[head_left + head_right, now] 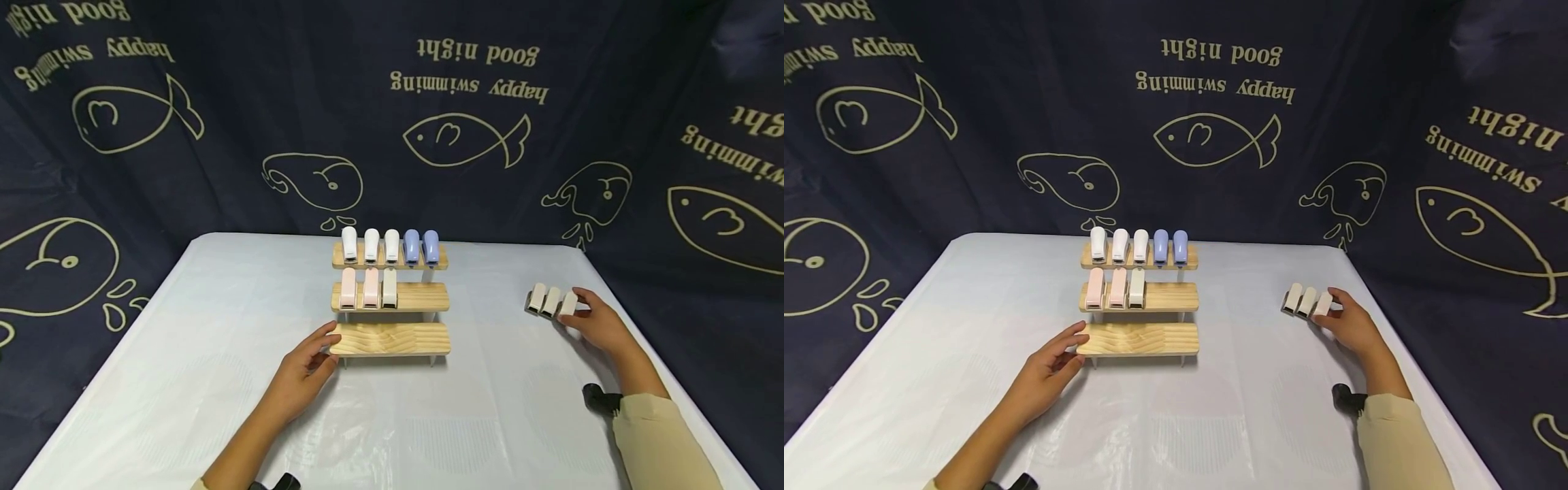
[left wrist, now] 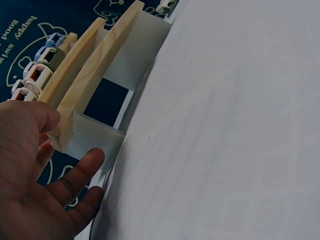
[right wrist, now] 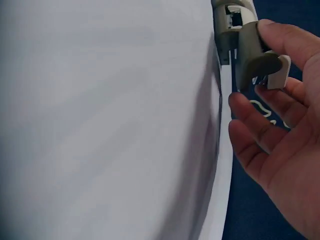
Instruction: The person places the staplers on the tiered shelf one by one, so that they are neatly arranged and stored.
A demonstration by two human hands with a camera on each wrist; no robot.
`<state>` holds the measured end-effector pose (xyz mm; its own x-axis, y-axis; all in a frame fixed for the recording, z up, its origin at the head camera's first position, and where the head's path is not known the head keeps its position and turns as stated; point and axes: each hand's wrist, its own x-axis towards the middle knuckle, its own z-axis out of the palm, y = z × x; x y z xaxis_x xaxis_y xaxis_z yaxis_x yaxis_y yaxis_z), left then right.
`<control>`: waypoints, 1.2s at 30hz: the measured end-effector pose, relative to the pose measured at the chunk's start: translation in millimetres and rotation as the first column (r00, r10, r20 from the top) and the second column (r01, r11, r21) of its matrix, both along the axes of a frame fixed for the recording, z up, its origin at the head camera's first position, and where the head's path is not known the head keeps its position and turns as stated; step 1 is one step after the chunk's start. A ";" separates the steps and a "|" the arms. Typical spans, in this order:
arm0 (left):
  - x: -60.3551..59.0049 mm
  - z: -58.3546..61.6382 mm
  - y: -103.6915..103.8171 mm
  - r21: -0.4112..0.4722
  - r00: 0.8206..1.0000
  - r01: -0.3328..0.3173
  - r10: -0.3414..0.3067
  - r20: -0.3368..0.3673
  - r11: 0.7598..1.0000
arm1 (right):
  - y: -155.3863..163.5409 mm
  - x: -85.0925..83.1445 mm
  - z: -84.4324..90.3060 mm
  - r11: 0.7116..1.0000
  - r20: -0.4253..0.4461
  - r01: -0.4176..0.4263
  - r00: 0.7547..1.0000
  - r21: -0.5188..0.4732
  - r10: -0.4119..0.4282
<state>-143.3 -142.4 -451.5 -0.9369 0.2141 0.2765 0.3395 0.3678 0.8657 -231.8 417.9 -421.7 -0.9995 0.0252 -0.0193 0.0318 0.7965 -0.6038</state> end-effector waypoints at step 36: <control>1.3 2.0 1.0 -0.006 1.000 0.000 0.000 0.007 1.000 | -118.4 22.8 51.3 0.967 -0.346 -0.254 0.907 0.008 0.241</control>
<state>-142.0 -141.4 -449.5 -0.9387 0.2156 0.2689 0.3337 0.3732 0.8657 -209.0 299.5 -370.4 -0.9193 -0.2181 0.3275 -0.3765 0.7295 -0.5711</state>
